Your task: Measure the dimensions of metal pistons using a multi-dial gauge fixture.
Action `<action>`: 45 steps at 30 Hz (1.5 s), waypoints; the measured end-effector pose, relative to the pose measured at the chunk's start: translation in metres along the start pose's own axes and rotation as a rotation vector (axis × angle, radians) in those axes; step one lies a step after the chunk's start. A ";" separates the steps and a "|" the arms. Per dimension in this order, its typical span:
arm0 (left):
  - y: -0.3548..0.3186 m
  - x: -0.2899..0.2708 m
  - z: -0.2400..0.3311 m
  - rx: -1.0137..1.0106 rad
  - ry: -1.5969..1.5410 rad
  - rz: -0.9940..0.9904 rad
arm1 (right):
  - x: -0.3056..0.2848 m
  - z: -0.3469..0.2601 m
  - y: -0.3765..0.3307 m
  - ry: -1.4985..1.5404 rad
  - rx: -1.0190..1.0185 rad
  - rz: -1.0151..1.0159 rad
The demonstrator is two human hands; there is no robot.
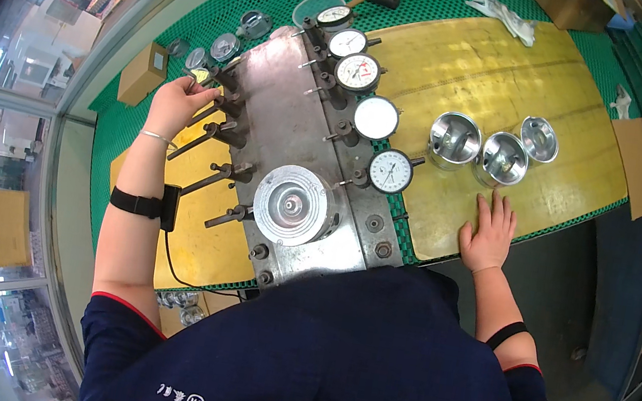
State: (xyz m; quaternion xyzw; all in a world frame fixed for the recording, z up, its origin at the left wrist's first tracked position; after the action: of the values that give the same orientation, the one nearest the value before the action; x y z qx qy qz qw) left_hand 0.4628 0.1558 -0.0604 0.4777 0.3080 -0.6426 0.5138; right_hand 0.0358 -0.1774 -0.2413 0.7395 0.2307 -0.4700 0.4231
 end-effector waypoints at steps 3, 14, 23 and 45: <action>-0.002 -0.001 0.004 0.069 -0.098 0.029 | -0.001 0.000 0.000 0.002 0.001 0.000; 0.027 -0.004 -0.014 0.113 -0.269 -0.151 | -0.002 -0.002 0.002 0.007 0.000 0.003; 0.049 -0.024 -0.004 0.193 -0.055 0.018 | -0.004 -0.002 0.003 0.010 0.007 0.013; 0.054 -0.018 0.020 0.368 -0.195 -0.139 | -0.005 -0.002 0.003 0.016 0.005 0.023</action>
State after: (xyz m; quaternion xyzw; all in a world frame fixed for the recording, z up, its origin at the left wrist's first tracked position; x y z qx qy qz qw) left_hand 0.5083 0.1293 -0.0313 0.4768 0.1667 -0.7650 0.3996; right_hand 0.0372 -0.1773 -0.2351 0.7469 0.2244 -0.4600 0.4245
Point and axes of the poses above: each hand's wrist, its own y-axis towards the middle knuckle, its own x-axis out of the palm, z = x × y, the point moved 10 cm from there along y, towards the middle knuckle, and after that the axes turned 12 degrees about z, right-handed, at the moved point
